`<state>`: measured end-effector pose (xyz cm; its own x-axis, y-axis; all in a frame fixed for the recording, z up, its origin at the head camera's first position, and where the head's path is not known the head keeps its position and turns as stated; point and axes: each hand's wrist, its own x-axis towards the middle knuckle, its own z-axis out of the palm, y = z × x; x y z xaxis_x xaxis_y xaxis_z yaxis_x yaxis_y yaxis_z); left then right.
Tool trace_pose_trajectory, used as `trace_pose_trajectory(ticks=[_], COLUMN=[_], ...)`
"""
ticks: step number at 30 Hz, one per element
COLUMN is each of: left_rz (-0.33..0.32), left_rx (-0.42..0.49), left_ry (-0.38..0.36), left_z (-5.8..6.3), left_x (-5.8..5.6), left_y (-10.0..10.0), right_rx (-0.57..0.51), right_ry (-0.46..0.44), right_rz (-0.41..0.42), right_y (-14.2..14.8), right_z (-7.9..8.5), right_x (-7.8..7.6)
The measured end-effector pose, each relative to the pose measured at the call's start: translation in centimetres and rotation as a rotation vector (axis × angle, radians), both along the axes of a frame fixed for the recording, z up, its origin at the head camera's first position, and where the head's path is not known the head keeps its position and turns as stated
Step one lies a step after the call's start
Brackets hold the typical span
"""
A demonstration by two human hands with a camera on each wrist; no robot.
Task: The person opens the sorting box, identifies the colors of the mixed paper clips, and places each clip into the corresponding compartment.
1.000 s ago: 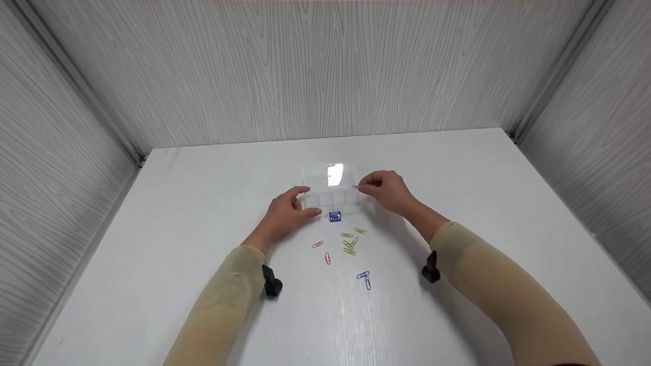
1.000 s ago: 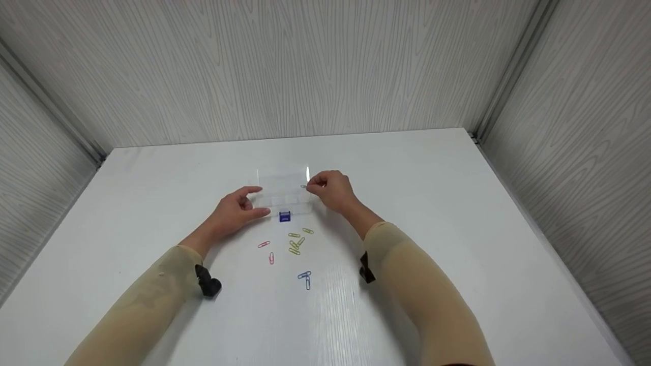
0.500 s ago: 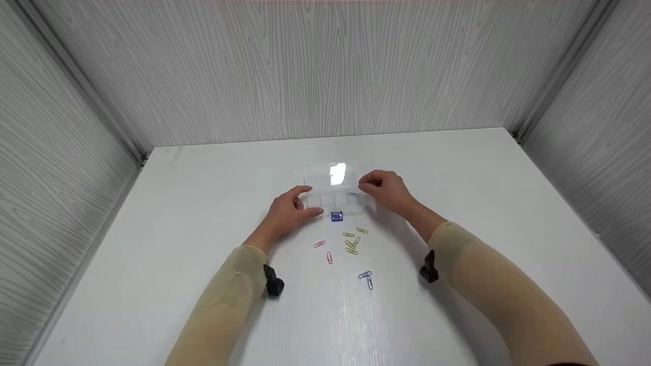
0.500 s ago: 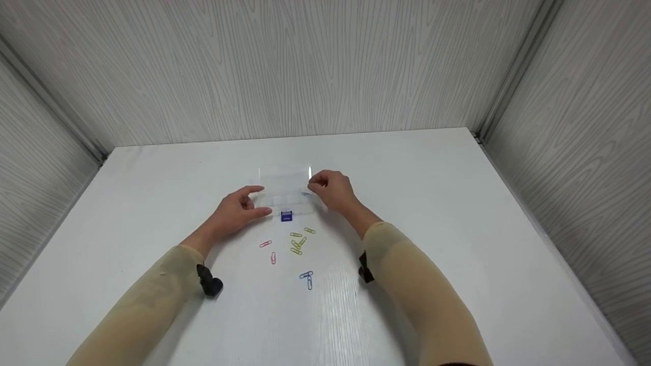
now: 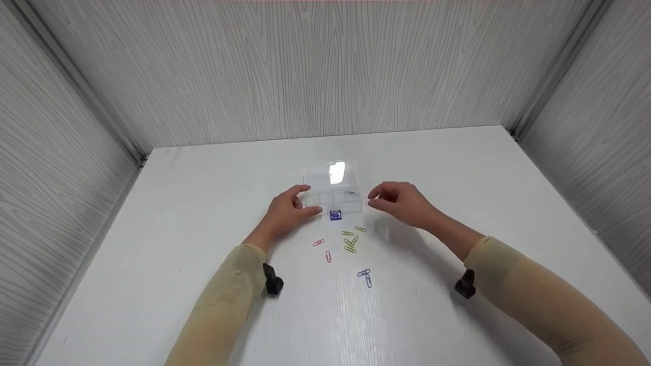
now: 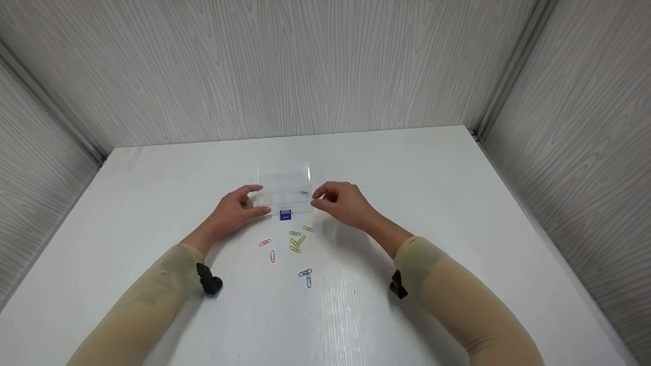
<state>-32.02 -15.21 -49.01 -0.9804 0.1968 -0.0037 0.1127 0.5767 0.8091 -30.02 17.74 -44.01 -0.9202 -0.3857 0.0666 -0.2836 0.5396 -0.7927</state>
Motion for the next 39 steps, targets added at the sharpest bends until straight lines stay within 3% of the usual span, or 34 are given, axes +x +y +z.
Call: trace_pose_trajectory(ticks=[13,19,28,39], left_rz=[-0.006,0.006,0.011,0.008], left_rx=[-0.005,-0.003,0.013,0.0], left_ry=[0.005,-0.006,-0.021,-0.033], left_z=[0.0,-0.2,0.0,0.0], left_x=[0.0,-0.1,0.1,0.0], left_y=[0.0,0.1,0.1,0.0], right_rx=[0.076,0.092,0.107,0.129], right_ry=[-0.067,-0.094,-0.098,-0.131], right_rz=[0.311,0.396,0.498,0.511], right_y=[1.0,0.8,0.4,0.0], right_z=[-0.7,-1.5,-2.4,-3.2], right_x=[5.2,6.8,7.7,7.5])
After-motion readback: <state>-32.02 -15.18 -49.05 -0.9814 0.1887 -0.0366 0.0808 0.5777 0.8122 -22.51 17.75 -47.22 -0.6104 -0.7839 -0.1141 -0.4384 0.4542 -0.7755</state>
